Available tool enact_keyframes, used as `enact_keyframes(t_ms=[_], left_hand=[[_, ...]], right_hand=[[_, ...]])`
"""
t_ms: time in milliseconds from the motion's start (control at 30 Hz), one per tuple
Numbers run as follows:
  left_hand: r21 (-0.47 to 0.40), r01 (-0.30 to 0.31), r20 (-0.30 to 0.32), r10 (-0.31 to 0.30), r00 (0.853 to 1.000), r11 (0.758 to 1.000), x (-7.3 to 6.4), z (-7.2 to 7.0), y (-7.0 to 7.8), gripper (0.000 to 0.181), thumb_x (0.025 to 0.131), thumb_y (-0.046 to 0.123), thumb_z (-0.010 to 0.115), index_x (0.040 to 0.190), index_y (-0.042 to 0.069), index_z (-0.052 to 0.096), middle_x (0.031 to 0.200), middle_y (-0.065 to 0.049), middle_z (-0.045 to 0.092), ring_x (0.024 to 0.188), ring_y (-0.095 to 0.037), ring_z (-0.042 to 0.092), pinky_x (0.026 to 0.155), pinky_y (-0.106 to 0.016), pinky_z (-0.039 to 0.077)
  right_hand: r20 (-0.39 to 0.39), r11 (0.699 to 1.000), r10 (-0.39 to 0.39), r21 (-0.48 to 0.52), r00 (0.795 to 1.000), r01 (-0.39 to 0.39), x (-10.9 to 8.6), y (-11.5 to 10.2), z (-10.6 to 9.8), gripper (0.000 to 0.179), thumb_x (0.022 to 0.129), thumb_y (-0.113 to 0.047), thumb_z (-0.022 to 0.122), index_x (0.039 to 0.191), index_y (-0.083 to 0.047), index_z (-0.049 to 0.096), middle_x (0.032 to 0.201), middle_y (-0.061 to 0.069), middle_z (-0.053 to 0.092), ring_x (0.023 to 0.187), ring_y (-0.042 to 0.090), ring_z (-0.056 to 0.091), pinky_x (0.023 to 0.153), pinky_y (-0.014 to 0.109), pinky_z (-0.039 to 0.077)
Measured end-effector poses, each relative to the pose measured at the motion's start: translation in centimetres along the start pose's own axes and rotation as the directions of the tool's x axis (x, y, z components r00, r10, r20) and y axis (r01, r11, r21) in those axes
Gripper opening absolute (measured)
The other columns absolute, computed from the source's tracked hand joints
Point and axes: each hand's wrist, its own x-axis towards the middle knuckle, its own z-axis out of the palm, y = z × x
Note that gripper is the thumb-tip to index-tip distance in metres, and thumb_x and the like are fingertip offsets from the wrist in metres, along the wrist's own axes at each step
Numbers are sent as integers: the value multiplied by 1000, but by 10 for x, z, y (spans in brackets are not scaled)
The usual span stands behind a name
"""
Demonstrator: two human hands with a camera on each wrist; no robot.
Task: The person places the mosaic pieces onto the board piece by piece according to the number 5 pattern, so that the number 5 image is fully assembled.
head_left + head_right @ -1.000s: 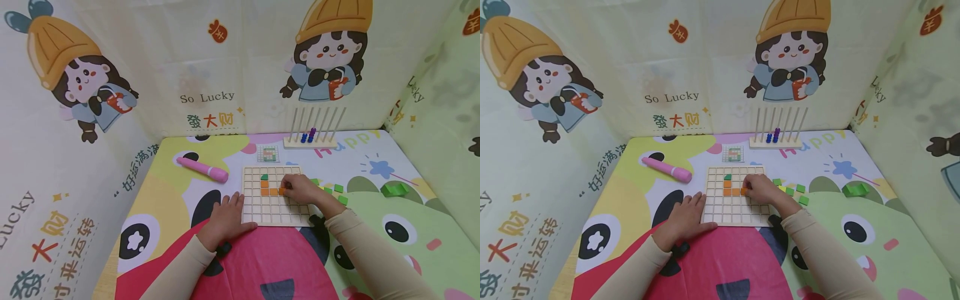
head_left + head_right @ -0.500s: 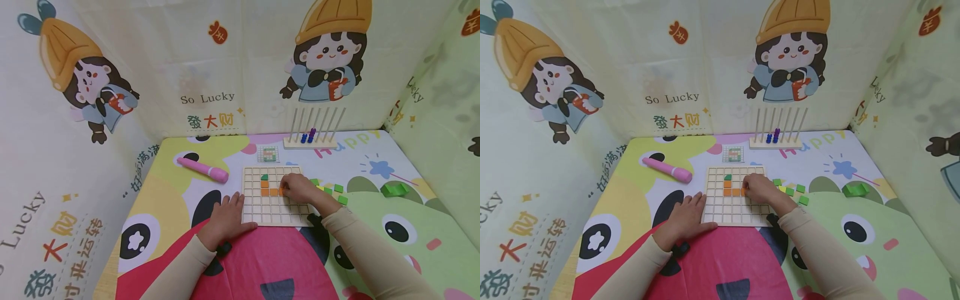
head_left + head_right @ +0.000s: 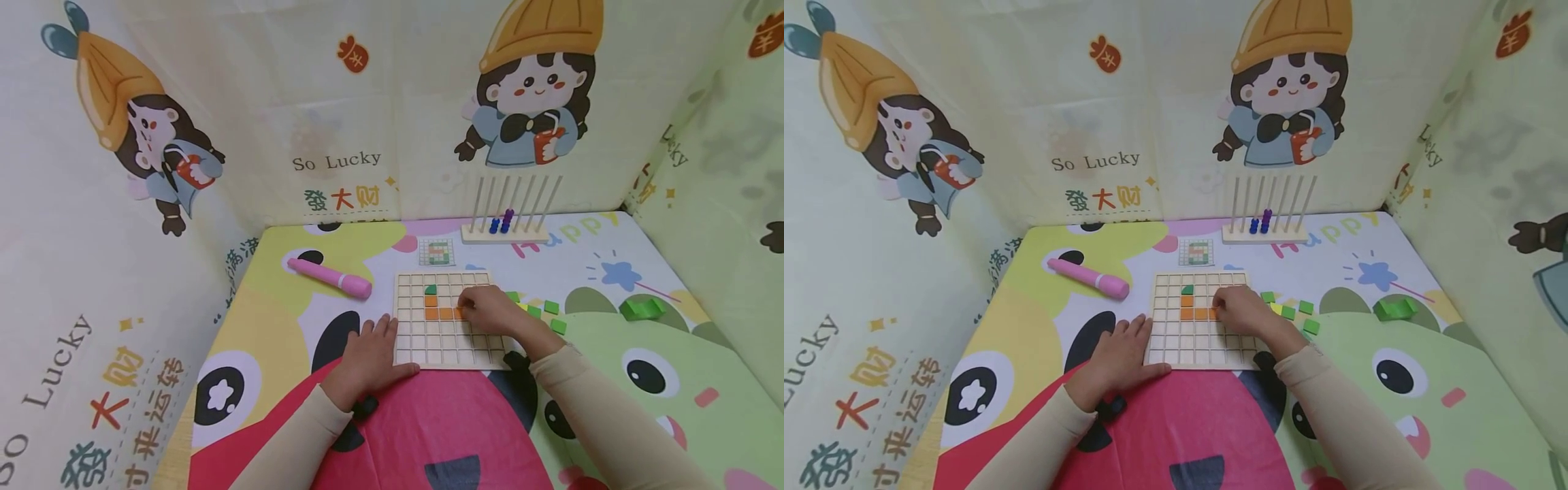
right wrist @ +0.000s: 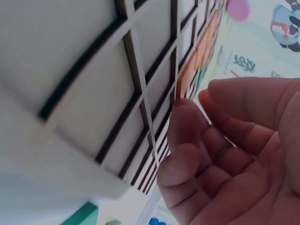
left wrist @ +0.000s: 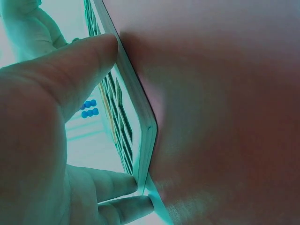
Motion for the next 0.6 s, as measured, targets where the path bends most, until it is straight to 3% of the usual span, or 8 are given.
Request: enact_keyframes(t_ms=[233, 400, 600], left_hand=[[3, -2, -9, 2, 1000, 1000, -1, 0, 0, 106, 83, 75, 67, 161, 9, 37, 162, -13, 41, 141, -35, 43, 102, -58, 46], [3, 7, -6, -7, 1000, 1000, -2, 0, 0, 106, 83, 75, 67, 161, 9, 37, 162, -13, 41, 141, -34, 44, 102, -57, 45], [9, 2, -9, -2, 1000, 1000, -2, -1, 1, 106, 83, 75, 67, 161, 9, 37, 162, -12, 41, 141, -34, 44, 101, -57, 46]], right_hand=[[-45, 997, -5, 81, 999, 9, -21, 14, -12, 22, 101, -12, 60, 118, -2, 69, 105, 9, 72, 91, 22, 66, 81, 45, 55], [-89, 998, 37, 60, 995, -32, -29, 37, -22, 24, 100, -10, 62, 120, 2, 67, 101, 13, 70, 81, 22, 63, 75, 44, 54], [-116, 995, 97, -10, 989, -99, -30, 63, -31, 30, 97, -10, 63, 122, 5, 68, 111, 24, 67, 99, 38, 65, 88, 57, 53]])
